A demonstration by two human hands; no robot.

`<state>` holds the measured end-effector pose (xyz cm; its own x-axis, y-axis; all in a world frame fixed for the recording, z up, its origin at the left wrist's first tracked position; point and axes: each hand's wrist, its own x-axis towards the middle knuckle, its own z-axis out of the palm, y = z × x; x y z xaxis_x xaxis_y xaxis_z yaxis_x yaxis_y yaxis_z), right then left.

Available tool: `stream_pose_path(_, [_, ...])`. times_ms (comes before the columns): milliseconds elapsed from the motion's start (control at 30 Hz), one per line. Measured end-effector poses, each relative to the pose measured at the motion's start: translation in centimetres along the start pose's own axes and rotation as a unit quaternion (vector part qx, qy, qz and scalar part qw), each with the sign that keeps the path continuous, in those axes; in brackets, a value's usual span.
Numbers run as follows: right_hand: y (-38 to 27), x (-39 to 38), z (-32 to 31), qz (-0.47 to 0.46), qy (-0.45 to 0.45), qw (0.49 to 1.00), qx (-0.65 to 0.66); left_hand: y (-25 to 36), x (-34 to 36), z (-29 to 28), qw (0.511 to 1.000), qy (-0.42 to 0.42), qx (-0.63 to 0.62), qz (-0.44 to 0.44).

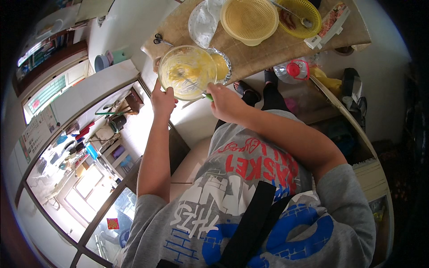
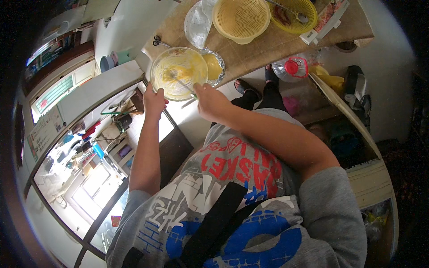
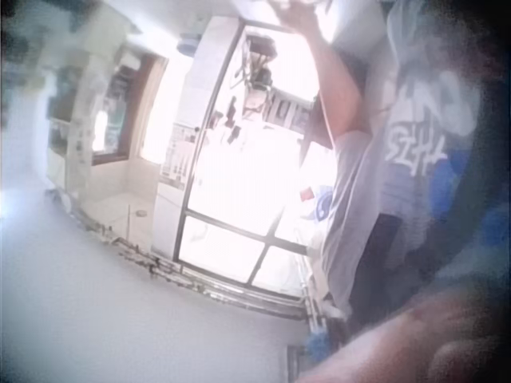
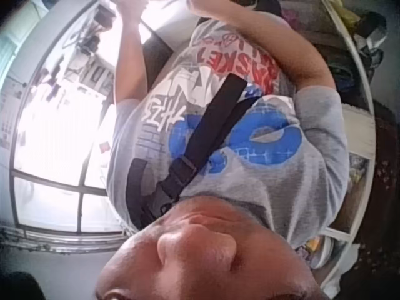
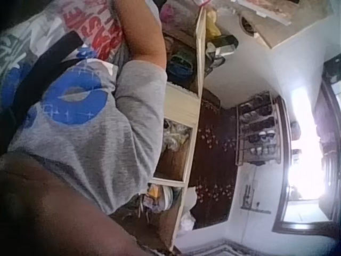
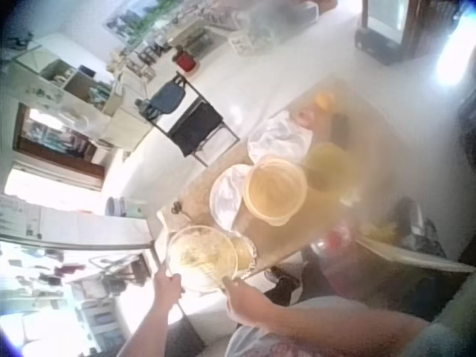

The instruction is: The person whisks a yellow mixture, likely eggs, in a clear glass bowl using a green-handled whisk. They hold the bowl steady with their left hand while whisking with their right hand. The person occasionally scrapes the sides of the bowl to incorporate the mixture.

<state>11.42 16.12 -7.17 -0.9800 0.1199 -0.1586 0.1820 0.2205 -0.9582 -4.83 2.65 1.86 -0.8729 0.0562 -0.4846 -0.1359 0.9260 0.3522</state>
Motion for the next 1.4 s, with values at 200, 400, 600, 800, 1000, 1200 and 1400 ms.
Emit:
stream_pose_path(200, [-0.1, 0.4, -1.2, 0.012, -0.036, 0.997, -0.061, -0.4, 0.4, -0.2, 1.0, 0.008, -0.005, 0.005])
stream_pose_path(400, [-0.3, -0.6, -0.4, -0.016, -0.048, 0.998, -0.035, -0.8, 0.4, 0.0, 1.0, 0.009, -0.01, 0.0])
stream_pose_path(600, [-0.1, -0.8, -3.2, -0.003, -0.055, 0.986, -0.158, -1.5, 0.6, -0.2, 1.0, 0.012, -0.005, -0.006])
stream_pose_path(800, [0.0, -1.0, -1.0, -0.036, -0.062, 0.995, -0.068, -1.5, 0.7, -0.3, 1.0, 0.012, -0.001, 0.001])
stream_pose_path(1000, [0.5, -1.0, -1.9, -0.023, -0.007, 0.992, -0.124, -0.7, 0.1, -0.2, 1.0, 0.018, 0.002, 0.002])
stream_pose_path(1200, [-0.8, -0.6, -0.5, -0.041, -0.038, 0.994, -0.091, -1.1, 0.4, 0.2, 1.0, 0.014, 0.002, 0.014])
stream_pose_path(1400, [-0.8, -0.6, -2.0, -0.015, -0.012, 0.991, -0.134, -0.8, 0.0, 0.3, 1.0, 0.013, 0.004, 0.006])
